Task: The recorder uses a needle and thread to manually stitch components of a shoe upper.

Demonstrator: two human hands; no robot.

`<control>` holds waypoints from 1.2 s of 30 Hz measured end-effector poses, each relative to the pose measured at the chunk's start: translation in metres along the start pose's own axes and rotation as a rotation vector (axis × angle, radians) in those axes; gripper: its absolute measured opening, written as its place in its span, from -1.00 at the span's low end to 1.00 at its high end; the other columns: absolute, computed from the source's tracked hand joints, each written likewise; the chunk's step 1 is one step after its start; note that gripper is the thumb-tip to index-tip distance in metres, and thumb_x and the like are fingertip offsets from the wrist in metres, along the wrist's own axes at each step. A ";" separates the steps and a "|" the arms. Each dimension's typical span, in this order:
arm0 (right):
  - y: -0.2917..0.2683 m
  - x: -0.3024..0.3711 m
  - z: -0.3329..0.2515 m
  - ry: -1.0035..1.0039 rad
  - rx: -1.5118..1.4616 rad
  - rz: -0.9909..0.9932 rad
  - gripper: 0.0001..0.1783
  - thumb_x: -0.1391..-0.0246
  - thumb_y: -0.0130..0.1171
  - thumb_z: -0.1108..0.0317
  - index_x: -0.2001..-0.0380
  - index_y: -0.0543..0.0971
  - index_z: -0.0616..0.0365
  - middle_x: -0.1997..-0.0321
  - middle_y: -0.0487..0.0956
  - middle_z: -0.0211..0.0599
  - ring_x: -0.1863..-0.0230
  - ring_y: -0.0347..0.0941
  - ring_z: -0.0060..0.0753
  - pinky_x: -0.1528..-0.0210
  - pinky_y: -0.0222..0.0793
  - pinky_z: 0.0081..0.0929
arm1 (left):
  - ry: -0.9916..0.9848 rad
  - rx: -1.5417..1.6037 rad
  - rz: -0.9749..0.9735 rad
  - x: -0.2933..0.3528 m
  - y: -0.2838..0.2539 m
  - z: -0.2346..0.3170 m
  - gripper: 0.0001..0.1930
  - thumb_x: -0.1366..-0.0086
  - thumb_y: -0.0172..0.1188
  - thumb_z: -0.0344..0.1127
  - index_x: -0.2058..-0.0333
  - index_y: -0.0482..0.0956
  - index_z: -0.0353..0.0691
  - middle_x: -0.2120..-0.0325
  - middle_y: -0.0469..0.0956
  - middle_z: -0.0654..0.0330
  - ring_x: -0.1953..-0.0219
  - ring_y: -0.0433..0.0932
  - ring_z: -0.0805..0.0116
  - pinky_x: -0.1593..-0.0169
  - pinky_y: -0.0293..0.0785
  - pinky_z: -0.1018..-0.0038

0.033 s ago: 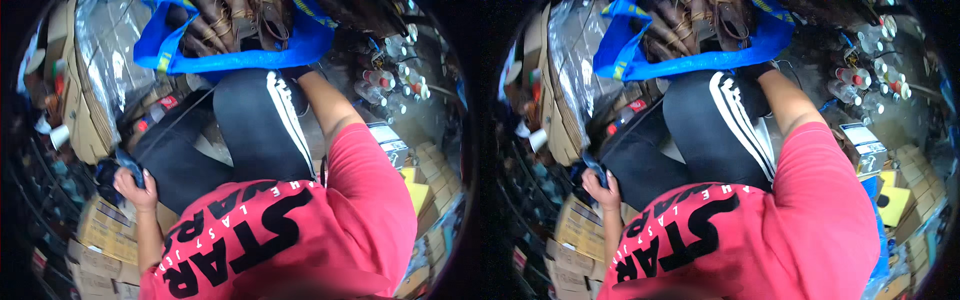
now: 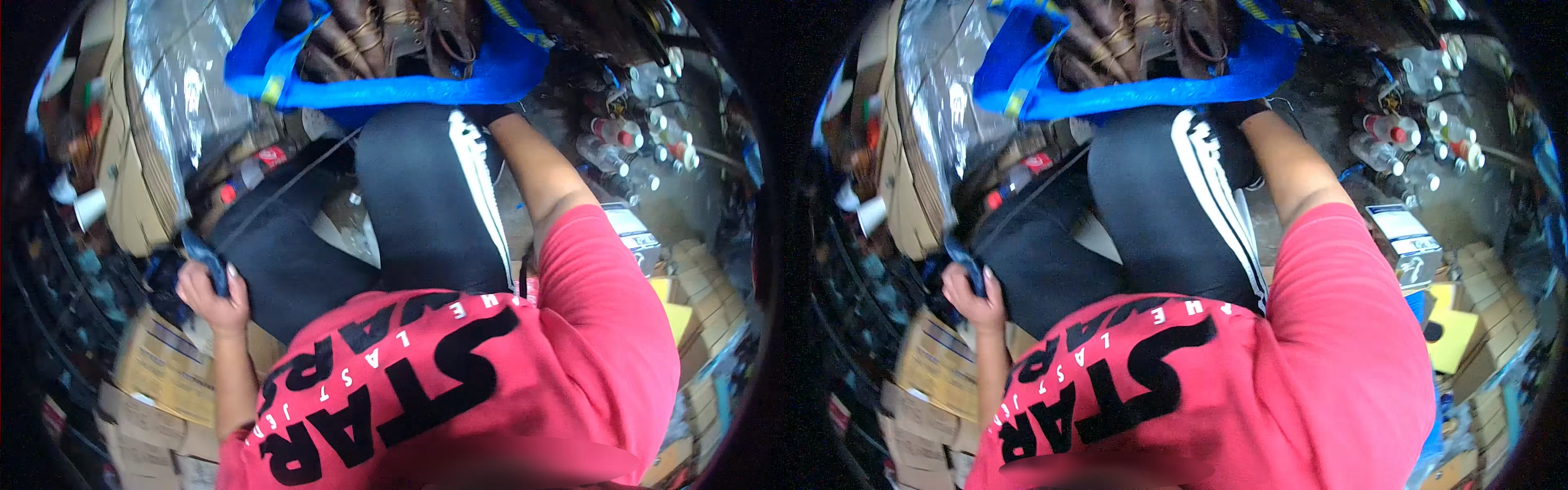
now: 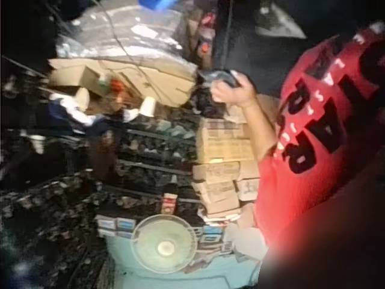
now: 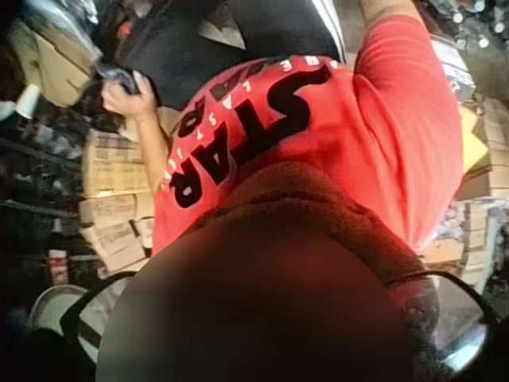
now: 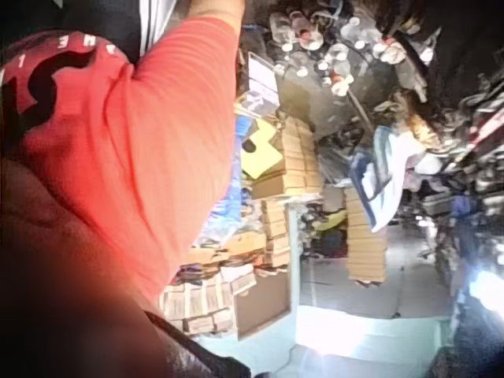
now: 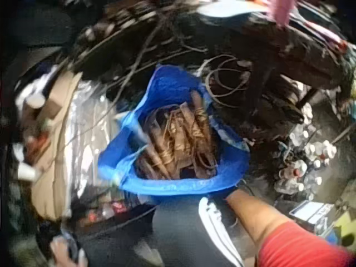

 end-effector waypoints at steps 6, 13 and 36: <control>-0.063 0.041 0.052 0.006 0.153 -0.029 -0.53 -0.11 -0.01 0.08 -0.05 0.47 0.03 -0.17 0.40 -0.12 -0.21 0.30 -0.17 -0.20 0.20 -0.35 | 0.043 0.035 0.130 0.009 0.000 0.005 -0.63 0.00 0.29 -0.18 0.31 0.42 -0.27 0.31 0.43 0.04 0.23 0.40 0.05 0.11 0.24 0.28; -0.223 0.138 0.076 0.058 -0.020 0.008 -0.52 -0.10 0.09 0.11 -0.05 0.46 0.09 -0.12 0.46 -0.16 -0.17 0.33 -0.23 -0.19 0.18 -0.40 | 0.079 0.213 0.252 0.011 0.001 0.004 -0.73 -0.04 0.28 -0.27 0.35 0.43 -0.28 0.33 0.45 0.03 0.27 0.42 0.07 0.15 0.30 0.31; -0.092 0.034 -0.063 0.198 0.408 -0.198 -0.48 -0.01 0.10 0.02 0.02 0.52 0.10 -0.08 0.46 0.00 -0.11 0.39 -0.12 -0.15 0.29 -0.24 | 0.100 0.441 0.219 -0.001 0.011 -0.010 -0.75 -0.05 0.18 -0.29 0.39 0.37 -0.32 0.37 0.37 -0.01 0.31 0.34 0.05 0.17 0.28 0.30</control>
Point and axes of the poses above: each hand's wrist, its own x-axis away from the middle knuckle, its own y-axis out of the palm, z = x × y, the point moved 1 cm from there along -x, towards the middle knuckle
